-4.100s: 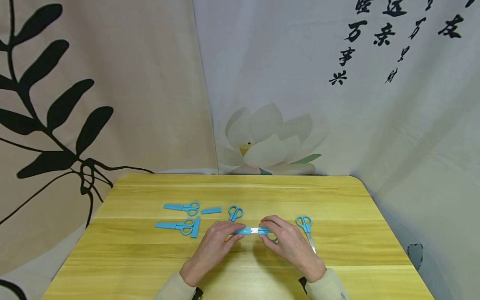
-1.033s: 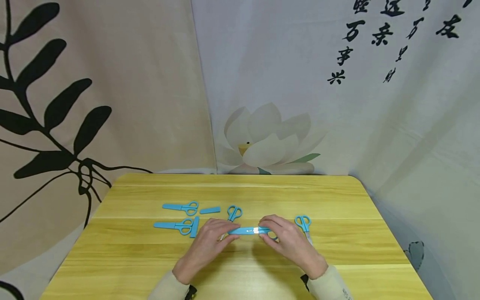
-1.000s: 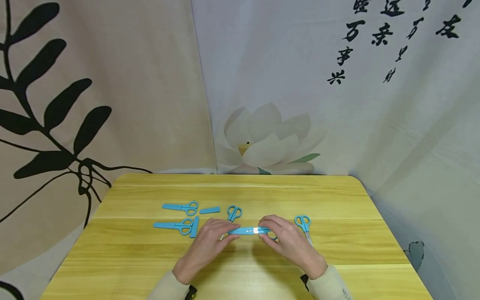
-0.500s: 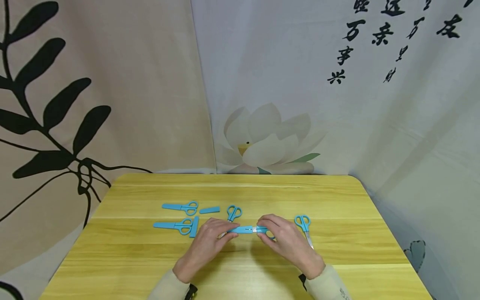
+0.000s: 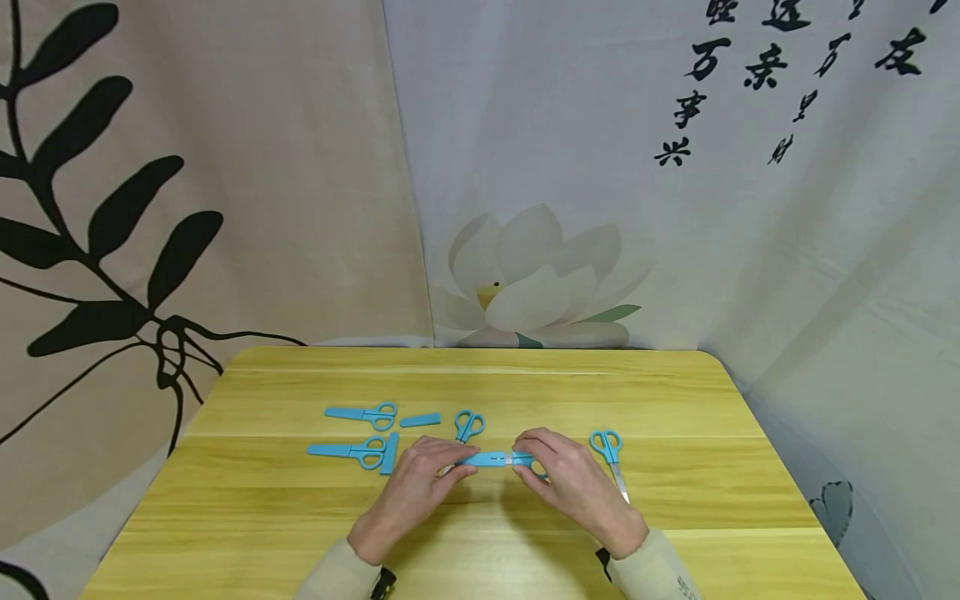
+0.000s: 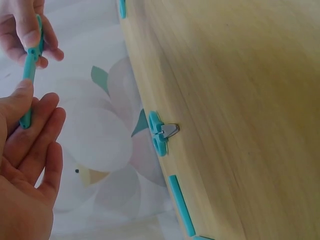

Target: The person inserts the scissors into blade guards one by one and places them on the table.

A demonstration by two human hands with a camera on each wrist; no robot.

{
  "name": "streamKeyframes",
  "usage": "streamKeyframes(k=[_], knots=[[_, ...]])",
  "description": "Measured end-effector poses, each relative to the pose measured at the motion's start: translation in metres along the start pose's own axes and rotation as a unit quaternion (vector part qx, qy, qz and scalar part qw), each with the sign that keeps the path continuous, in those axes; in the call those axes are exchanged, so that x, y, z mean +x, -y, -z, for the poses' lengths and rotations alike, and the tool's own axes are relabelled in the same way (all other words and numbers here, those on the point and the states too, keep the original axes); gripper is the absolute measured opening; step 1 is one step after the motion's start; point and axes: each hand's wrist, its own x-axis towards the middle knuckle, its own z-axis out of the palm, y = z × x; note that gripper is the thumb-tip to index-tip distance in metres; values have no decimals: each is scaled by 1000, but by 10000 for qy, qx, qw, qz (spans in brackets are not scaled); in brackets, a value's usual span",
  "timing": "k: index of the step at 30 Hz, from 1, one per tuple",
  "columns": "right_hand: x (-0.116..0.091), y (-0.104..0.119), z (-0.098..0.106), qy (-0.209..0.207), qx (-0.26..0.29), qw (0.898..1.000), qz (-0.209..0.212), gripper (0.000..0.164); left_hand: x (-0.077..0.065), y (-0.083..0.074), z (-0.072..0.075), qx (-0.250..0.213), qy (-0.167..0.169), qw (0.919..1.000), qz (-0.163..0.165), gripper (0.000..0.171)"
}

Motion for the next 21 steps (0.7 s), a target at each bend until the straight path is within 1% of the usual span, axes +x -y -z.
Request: streamKeyframes(k=[6, 16, 21], knots=[[0, 0, -1, 65, 17, 10000, 15, 30, -1, 1, -1, 29, -13, 10000, -37, 27], [1, 2, -3, -123, -5, 9999, -29, 27, 1, 4, -2, 106, -106, 9998, -160, 28], [2, 2, -3, -123, 20, 9999, 0, 28, 2, 2, 0, 64, -60, 9999, -145, 27]])
